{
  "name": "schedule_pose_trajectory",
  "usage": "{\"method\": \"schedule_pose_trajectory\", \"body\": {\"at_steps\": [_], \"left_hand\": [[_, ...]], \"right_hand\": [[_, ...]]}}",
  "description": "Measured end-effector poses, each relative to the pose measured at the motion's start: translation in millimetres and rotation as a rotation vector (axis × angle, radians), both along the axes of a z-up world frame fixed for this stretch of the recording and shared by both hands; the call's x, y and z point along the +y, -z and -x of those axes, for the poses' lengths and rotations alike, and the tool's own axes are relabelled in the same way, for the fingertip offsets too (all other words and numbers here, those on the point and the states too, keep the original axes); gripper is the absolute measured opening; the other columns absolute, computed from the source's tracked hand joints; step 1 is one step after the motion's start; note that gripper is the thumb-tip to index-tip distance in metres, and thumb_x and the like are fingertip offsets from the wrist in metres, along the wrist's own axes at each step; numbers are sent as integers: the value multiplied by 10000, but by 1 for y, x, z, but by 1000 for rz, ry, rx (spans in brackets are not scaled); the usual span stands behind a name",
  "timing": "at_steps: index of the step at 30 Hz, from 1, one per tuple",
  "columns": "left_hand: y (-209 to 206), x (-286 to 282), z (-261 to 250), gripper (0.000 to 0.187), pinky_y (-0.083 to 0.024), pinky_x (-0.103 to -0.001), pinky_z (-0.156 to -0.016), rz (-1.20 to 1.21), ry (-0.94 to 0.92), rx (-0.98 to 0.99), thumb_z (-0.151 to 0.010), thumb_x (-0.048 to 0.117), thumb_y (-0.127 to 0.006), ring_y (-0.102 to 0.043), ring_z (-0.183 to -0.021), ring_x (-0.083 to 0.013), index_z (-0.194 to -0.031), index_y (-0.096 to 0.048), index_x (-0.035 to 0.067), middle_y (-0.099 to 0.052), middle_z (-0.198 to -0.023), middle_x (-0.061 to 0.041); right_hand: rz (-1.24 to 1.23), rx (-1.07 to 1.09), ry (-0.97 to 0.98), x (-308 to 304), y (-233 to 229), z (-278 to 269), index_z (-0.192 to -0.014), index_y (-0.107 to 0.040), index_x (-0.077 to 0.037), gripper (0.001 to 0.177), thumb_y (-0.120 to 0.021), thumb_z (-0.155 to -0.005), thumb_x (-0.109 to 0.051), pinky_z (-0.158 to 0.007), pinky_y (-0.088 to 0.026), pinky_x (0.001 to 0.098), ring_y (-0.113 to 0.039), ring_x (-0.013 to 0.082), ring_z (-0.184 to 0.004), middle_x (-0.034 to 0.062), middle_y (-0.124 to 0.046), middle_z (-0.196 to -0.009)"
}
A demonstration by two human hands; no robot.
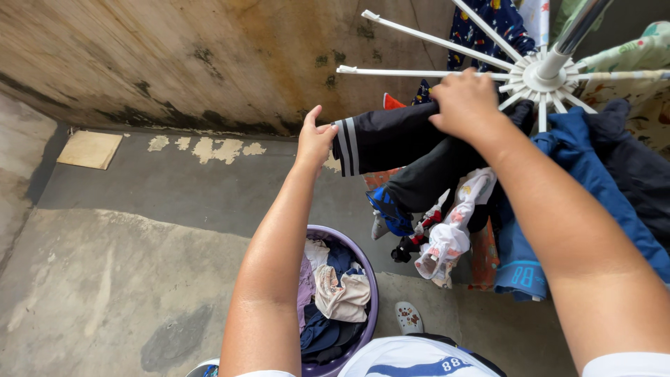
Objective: The person takes wet clothes from a purple basin, unfolds each item, and hangs them on a white radial drying rack. The person handles shirts, shorts, and underwear one at a time, spreading them over the rack's arms.
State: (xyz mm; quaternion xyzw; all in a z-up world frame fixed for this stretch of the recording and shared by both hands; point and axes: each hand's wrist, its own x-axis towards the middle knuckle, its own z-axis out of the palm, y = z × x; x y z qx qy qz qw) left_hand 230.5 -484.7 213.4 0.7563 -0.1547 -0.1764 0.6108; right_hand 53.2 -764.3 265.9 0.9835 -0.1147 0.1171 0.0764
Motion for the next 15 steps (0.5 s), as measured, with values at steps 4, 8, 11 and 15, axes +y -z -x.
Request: {"method": "schedule_pose_trajectory", "body": {"at_steps": [4,8,11,15], "left_hand": [[5,6,6,700,-531,-270,-698,-29,35,-60,-895,73,-701,-624,-776,-106,-1530,-409,108,-763,-998,-88],[5,21,24,532,-547,-267,-721,-98,211,23,-900,124,-743,-674,-793,-115,-1408,-594,63,-759,-950,-72],[-2,34,41,478,-543,-275,-755,-198,335,89,-906,166,-730,-718,-844,-133,-1366,-635,74,-759,-965,-70],[-6,43,73,438,-531,-291,-852,-258,472,122,-945,212,-667,-754,-940,-140,-1367,-619,105,-774,-1046,-47]], "right_hand": [[-248,-93,-118,52,6,-3,-1123,-765,-164,406,-731,-873,-483,-924,-430,530,-618,330,-1089,80,-716,-1089],[-298,-140,-58,72,10,9,-960,-793,-135,351,-692,-948,-471,-893,-472,510,-658,339,-1014,92,-737,-974],[-328,-186,-55,79,12,22,-867,-799,-110,343,-693,-947,-426,-832,-506,509,-678,363,-926,126,-738,-902],[-425,-193,-14,83,17,45,-857,-788,-72,328,-700,-949,-375,-841,-538,496,-689,380,-877,174,-726,-852]]}}
